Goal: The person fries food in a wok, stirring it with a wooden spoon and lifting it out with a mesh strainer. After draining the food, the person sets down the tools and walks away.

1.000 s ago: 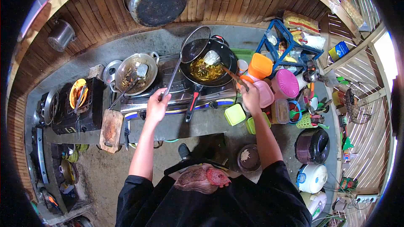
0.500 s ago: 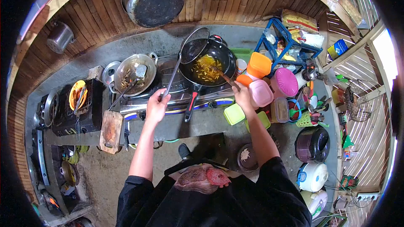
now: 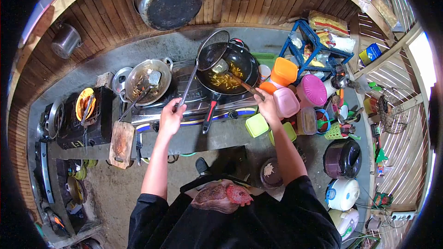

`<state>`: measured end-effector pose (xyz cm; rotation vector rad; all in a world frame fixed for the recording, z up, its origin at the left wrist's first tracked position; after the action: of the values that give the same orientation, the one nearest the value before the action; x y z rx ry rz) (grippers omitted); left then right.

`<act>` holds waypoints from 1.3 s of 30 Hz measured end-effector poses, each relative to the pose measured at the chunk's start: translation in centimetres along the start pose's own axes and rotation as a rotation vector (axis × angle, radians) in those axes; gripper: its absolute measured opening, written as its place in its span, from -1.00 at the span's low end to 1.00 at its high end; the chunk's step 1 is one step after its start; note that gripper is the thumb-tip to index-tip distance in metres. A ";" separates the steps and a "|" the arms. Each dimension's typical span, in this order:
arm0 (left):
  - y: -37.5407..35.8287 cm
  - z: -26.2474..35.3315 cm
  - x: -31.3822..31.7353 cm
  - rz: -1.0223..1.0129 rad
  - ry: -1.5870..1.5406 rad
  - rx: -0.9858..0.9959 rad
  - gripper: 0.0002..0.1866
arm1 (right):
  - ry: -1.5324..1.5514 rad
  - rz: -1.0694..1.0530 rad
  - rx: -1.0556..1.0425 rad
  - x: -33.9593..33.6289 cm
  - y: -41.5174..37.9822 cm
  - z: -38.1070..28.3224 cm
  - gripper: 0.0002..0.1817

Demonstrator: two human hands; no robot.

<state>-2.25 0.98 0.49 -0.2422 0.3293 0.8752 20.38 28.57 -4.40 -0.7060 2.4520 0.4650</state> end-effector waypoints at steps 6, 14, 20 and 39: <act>-0.6 0.5 0.8 -0.092 -0.015 0.009 -0.68 | -0.164 0.033 -0.009 -1.7 -0.1 -2.9 -0.66; -1.0 0.2 1.6 -0.070 0.185 0.038 -0.69 | -0.125 0.061 0.051 -2.5 -0.1 -2.2 -0.65; -0.4 -0.7 1.1 -0.001 0.170 0.039 -0.68 | -0.082 0.073 0.040 -3.0 -0.4 -1.5 -0.66; -1.2 -0.1 1.8 -0.059 0.035 0.031 -0.67 | -0.169 0.197 -0.242 -3.3 -0.7 -3.8 -0.66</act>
<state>-0.24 1.48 -0.20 -0.2374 0.3669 0.8080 21.59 27.54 0.40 -0.4972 2.3367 0.8729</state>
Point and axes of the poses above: each hand's wrist, its own y-axis towards the middle knuckle, its own x-axis out of the palm, z = x × y, the point moved 3 cm from there along y, towards the middle knuckle, and after that the axes turned 1 degree about -y, right-handed, at the moved point
